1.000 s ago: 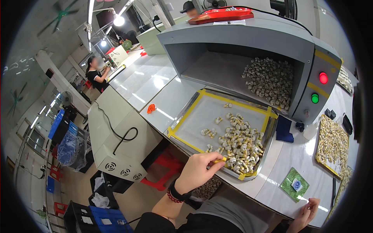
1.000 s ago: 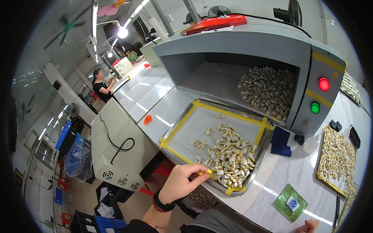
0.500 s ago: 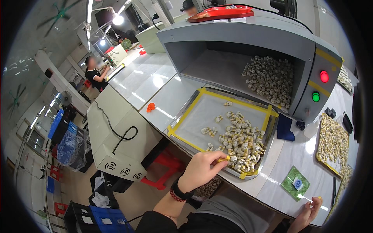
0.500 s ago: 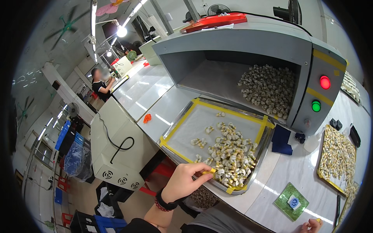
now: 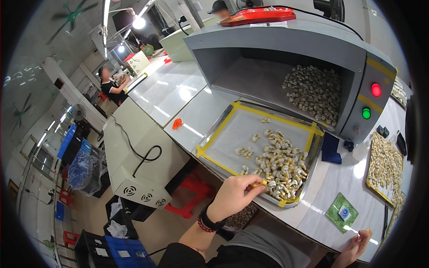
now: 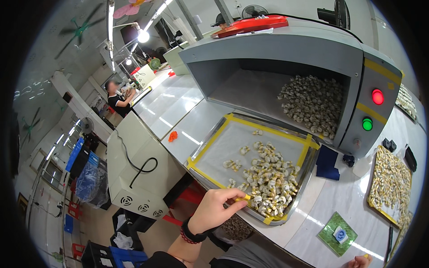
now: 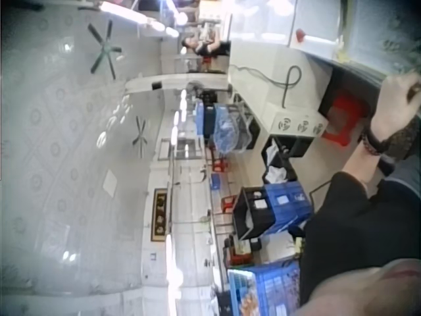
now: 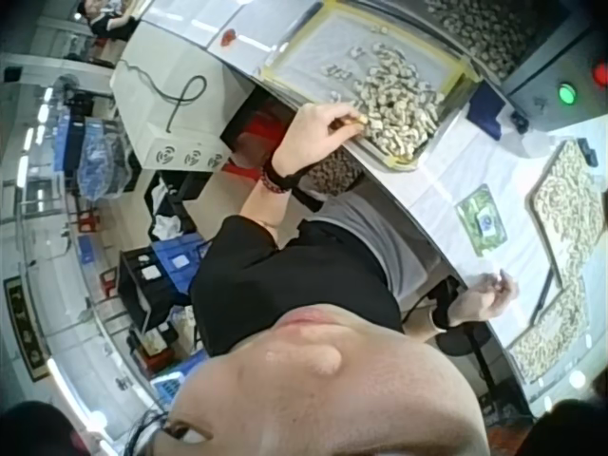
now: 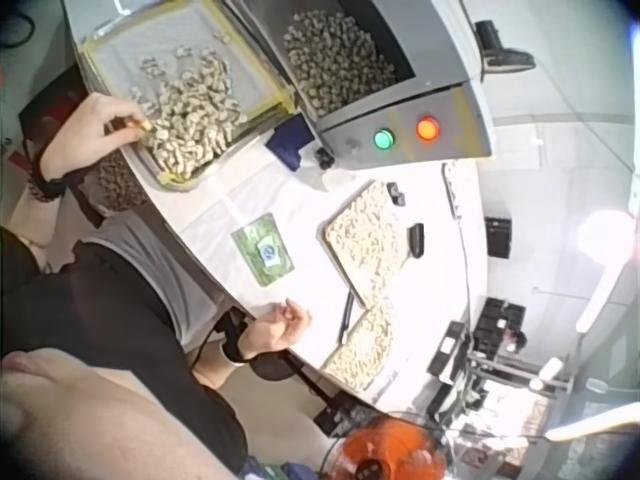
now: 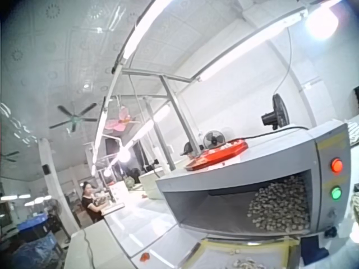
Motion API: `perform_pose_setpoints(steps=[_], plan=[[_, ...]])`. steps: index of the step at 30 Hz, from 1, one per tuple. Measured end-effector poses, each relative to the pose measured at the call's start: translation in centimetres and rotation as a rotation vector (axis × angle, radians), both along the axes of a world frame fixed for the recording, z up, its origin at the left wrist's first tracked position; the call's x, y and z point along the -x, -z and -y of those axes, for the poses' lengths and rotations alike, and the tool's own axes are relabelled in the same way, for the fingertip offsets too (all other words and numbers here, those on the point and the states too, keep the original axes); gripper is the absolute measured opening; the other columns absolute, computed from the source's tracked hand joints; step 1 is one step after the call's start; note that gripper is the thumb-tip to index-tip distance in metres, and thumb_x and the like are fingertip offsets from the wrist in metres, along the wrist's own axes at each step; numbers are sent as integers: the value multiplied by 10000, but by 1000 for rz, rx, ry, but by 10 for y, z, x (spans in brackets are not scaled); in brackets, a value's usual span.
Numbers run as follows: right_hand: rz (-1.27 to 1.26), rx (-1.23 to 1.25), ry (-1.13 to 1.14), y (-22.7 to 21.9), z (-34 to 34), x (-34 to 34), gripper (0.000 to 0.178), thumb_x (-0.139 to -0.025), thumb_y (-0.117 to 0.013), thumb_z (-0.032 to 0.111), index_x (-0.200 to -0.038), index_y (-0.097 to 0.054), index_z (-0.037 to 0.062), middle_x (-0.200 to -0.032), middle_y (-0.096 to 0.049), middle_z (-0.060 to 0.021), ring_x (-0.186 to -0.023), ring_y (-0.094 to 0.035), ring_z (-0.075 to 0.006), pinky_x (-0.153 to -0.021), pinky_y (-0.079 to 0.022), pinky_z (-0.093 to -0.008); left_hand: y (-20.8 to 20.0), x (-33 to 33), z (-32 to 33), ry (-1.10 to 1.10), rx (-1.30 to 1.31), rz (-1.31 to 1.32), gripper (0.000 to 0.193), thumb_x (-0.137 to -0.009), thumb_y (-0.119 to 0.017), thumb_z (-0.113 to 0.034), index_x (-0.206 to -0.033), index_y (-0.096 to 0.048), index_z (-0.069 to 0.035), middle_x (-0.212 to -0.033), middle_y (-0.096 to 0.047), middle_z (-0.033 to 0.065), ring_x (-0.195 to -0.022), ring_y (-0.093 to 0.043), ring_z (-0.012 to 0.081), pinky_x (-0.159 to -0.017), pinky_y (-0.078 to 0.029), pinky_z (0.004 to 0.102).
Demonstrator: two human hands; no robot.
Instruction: The person sits at a workstation and repeatedly picks up small white and yellow components from a tray. They manipulate the components with their hands, which are protected by yellow finger cots, and place the assembled units into a yellow tray. The process involves picking, aligning, and placing the small parts one by one.
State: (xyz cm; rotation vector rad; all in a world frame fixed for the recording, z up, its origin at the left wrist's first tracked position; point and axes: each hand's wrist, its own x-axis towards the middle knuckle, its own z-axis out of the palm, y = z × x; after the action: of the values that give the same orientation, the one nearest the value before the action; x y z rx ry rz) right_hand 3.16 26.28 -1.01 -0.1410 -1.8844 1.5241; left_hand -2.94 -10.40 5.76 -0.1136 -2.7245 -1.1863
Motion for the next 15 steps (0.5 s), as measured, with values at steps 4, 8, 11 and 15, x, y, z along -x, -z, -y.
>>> perform_pose_setpoints(steps=[4,8,11,15], plan=[[27,-65,39,-3,4,0,169,-843,-419,0,-922,-564,-37,-855,-477,-60,-639,-424,-114,-580,-387,-213,0,-1,1,-2,11,9,171,-798,-672,-133,-907,-633,-7,-773,-659,107,-659,-644,182,-603,-493,260],[87,11,8,-6,4,-2,182,-848,-393,-14,-912,-562,-35,-860,-478,-61,-630,-427,-112,-572,-385,-206,-1,-1,1,-7,11,19,175,-796,-674,-135,-909,-635,-8,-778,-660,108,-661,-644,184,-603,-493,260],[100,60,9,-6,5,-2,192,-831,-383,-48,-905,-559,-32,-872,-479,-66,-634,-430,-111,-580,-385,-206,0,-1,2,-9,4,9,175,-797,-674,-137,-909,-635,-8,-776,-660,111,-657,-643,185,-599,-492,263],[18,-79,3,2,-3,-1,152,-836,-419,-53,-903,-553,-32,-887,-480,-76,-651,-444,-118,-592,-395,-216,0,-1,1,-6,-4,9,174,-802,-664,-147,-907,-631,-12,-770,-653,120,-658,-640,206,-596,-488,280]])
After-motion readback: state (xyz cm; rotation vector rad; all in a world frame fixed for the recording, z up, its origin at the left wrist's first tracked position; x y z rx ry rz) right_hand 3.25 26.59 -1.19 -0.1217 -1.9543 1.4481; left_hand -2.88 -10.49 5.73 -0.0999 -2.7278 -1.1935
